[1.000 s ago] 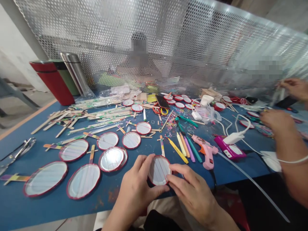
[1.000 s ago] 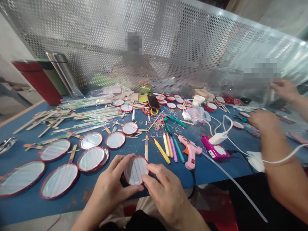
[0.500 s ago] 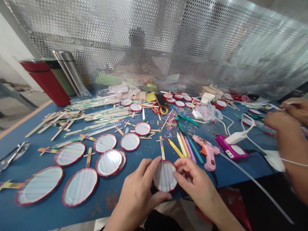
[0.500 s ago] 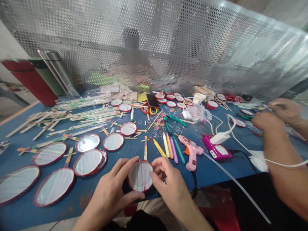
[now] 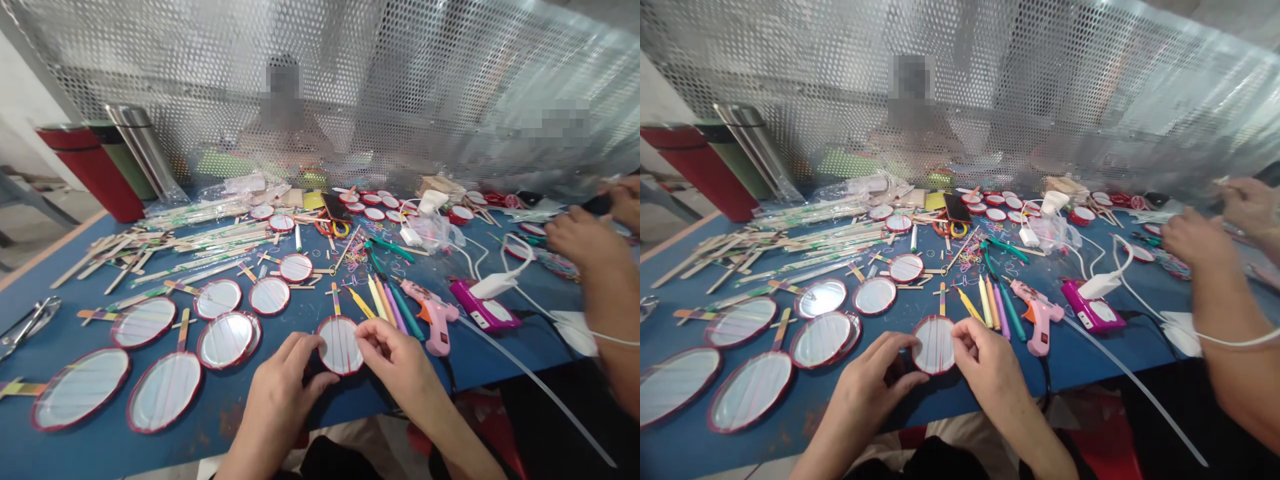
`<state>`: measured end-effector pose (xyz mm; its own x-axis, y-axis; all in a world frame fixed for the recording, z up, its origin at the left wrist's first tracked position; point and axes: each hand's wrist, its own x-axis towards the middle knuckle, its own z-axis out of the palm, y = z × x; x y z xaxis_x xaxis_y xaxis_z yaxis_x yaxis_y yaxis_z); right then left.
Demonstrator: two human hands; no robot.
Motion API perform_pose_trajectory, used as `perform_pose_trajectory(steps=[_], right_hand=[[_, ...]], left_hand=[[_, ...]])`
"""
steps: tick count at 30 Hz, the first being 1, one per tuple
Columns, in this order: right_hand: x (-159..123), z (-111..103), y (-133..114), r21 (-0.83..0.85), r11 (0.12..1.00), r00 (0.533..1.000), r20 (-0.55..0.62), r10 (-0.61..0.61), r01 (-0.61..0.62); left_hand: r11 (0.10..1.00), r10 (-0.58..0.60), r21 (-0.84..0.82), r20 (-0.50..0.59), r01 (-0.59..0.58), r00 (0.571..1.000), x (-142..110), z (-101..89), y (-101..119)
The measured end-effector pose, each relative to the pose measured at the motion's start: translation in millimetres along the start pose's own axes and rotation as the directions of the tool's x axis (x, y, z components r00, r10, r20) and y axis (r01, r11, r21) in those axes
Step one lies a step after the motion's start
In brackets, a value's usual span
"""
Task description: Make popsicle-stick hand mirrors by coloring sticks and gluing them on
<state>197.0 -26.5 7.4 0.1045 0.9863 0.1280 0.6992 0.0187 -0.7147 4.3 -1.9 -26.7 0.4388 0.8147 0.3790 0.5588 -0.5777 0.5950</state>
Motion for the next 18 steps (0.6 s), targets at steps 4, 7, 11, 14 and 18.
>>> perform_pose_trajectory(steps=[4, 7, 11, 14, 18], right_hand=[[-8.5, 0.3, -0.2, -0.147, 0.972, 0.981, -0.031, -0.192, 0.185], [-19.1, -0.8, -1.2, -0.302, 0.901, 0.944, -0.015, -0.330, 0.311], [-28.0, -2.8, 1.0, -0.405, 0.828, 0.913, 0.042, -0.407, 0.388], [-28.4, -2.7, 4.0, -0.431, 0.793, 0.885, 0.034, -0.464, 0.432], [-24.9, -1.3, 2.5, -0.434, 0.767, 0.857, 0.020, -0.515, 0.472]], left_hand=[[0.997, -0.072, -0.038, 0.012, 0.072, 0.997, -2.2, 1.8, -0.8], [0.993, -0.099, -0.057, 0.036, 0.101, 0.994, -2.1, 0.5, 0.0], [0.994, -0.089, -0.065, 0.029, 0.091, 0.996, -0.9, -1.0, 0.8], [0.995, -0.067, -0.076, -0.003, 0.067, 0.998, -0.8, 0.6, -0.5], [0.990, -0.081, -0.120, -0.025, 0.077, 0.996, -1.6, 2.8, -3.2]])
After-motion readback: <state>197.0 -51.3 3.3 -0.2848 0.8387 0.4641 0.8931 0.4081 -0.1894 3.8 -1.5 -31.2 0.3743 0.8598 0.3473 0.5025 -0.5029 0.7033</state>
